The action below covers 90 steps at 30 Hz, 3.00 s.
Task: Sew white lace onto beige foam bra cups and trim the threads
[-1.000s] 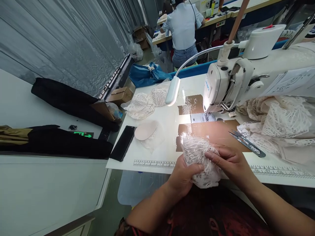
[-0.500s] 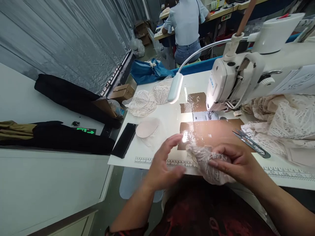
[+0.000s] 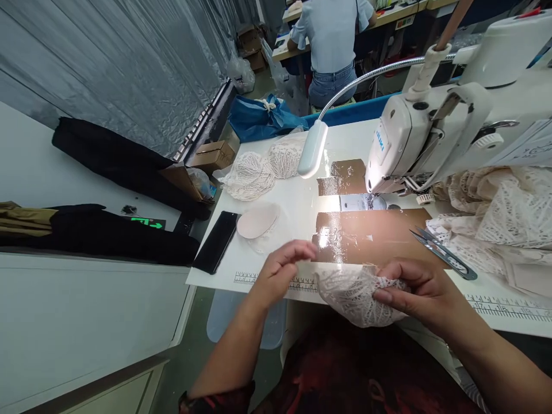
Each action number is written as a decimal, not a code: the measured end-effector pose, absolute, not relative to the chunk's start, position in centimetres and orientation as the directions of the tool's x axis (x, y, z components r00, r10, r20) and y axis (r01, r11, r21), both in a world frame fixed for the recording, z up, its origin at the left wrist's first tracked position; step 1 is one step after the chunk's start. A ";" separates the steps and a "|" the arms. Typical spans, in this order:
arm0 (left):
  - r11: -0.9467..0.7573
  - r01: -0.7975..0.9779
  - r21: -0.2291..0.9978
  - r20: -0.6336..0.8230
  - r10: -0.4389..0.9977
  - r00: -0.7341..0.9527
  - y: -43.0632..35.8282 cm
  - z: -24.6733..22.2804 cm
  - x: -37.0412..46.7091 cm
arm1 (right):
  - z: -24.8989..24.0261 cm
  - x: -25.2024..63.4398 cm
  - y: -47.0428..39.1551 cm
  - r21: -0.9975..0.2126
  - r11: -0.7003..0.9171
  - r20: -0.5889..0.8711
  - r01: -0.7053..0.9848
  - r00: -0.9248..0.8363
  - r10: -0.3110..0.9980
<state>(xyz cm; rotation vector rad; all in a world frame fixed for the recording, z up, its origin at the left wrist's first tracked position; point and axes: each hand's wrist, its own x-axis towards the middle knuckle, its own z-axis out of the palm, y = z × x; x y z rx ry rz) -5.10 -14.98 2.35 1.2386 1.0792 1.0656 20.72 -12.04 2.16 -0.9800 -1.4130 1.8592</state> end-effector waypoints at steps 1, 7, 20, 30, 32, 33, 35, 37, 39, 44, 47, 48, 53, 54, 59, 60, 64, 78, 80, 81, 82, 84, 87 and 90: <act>-0.025 -0.012 1.000 0.027 0.981 0.192 -14.8 2.9 -5.0 | 2.2 20.5 -12.0 -0.980 -0.200 -0.167 0.006 -0.574 0.802; 0.004 0.172 0.985 -0.088 0.871 0.483 -14.6 3.7 -2.2 | 2.4 19.6 -11.8 -0.977 0.101 -0.026 0.187 -0.576 0.817; 0.011 0.101 0.995 -0.051 0.914 0.403 -14.0 3.7 -1.3 | 2.4 19.5 -11.5 -0.938 0.291 0.177 0.190 -0.461 0.870; 0.031 0.168 0.985 -0.090 0.929 0.359 -13.2 3.5 -0.3 | 1.7 20.4 -10.5 -0.979 0.033 -0.074 0.202 -0.502 0.862; 0.057 0.151 0.987 -0.109 0.926 0.362 -13.1 3.5 -0.2 | 2.0 20.5 -10.2 -0.979 0.000 -0.109 0.205 -0.523 0.845; 0.084 0.133 0.988 -0.128 0.920 0.370 -13.0 3.5 -0.3 | 2.3 20.5 -10.1 -0.976 -0.007 -0.121 0.216 -0.518 0.847; 0.145 0.078 0.986 -0.164 0.901 0.401 -12.8 3.5 -0.4 | 2.9 20.6 -10.0 -0.976 -0.017 -0.126 0.219 -0.491 0.862; 0.187 0.028 0.982 -0.181 0.888 0.424 -12.6 3.4 -0.4 | 3.4 20.6 -9.9 -0.979 -0.032 -0.128 0.199 -0.492 0.861; 0.214 -0.019 0.977 -0.186 0.888 0.421 -12.4 3.3 -0.1 | 3.6 20.6 -9.7 -0.985 -0.061 -0.136 0.162 -0.508 0.851; 0.378 -0.248 0.892 -0.284 0.895 0.344 -12.2 1.9 1.9 | 2.5 20.3 -8.9 -0.975 -0.216 -0.206 0.045 -0.535 0.819; 0.436 -0.385 0.813 -0.364 0.898 0.248 -12.1 1.3 2.2 | 1.8 20.3 -8.3 -0.943 -0.328 -0.250 -0.052 -0.542 0.803; 0.425 -0.413 0.806 -0.379 0.905 0.192 -12.0 1.5 1.8 | 1.7 20.5 -8.0 -0.935 -0.346 -0.257 -0.075 -0.527 0.810; 0.059 -0.019 0.998 -0.062 0.939 -0.338 -10.4 5.2 -3.7 | 2.0 23.2 -6.5 -0.975 -0.201 -0.221 0.094 -0.328 0.919; -0.034 0.212 0.977 0.119 0.908 -0.403 -9.8 6.0 -4.5 | 2.2 23.8 -6.1 -0.973 -0.139 -0.192 0.182 -0.316 0.929; -0.303 0.915 0.265 0.453 0.877 0.159 -5.3 4.6 -1.7 | 2.8 24.7 -4.3 -0.837 0.171 -0.032 0.520 -0.360 0.933; -0.349 0.928 0.134 0.344 0.894 0.286 -4.5 3.4 -0.2 | 2.9 24.5 -3.9 -0.793 0.236 -0.001 0.561 -0.389 0.921; -0.474 0.879 0.056 0.133 0.876 0.464 -3.4 -1.0 5.6 | 2.0 23.6 -2.6 -0.581 0.405 0.049 0.706 -0.467 0.883; -0.542 0.717 0.438 0.091 0.820 0.565 -3.3 1.1 2.9 | -3.4 21.2 -3.7 -0.090 0.581 0.175 0.809 -0.561 0.809; -0.566 0.717 0.407 0.129 0.813 0.568 -2.7 0.2 2.7 | -3.1 21.2 -3.7 -0.035 0.575 0.169 0.817 -0.562 0.810; -0.582 0.716 0.385 0.142 0.805 0.577 -2.4 -0.3 2.7 | -2.9 21.1 -3.6 -0.019 0.573 0.152 0.819 -0.564 0.812; -0.599 0.713 0.365 0.160 0.795 0.585 -2.1 -0.7 2.7 | -2.5 21.0 -3.4 -0.008 0.570 0.129 0.822 -0.564 0.816; -0.628 0.703 0.334 0.199 0.776 0.599 -1.5 -1.4 2.6 | -1.9 20.8 -3.1 0.010 0.550 0.089 0.835 -0.548 0.831; -0.654 0.685 0.320 0.232 0.755 0.613 -0.5 -1.8 2.3 | -1.5 20.5 -2.6 0.034 0.500 0.084 0.865 -0.501 0.861; -0.677 0.668 0.310 0.245 0.736 0.631 0.1 -1.9 1.9 | -1.6 20.3 -2.4 0.054 0.484 0.117 0.874 -0.487 0.866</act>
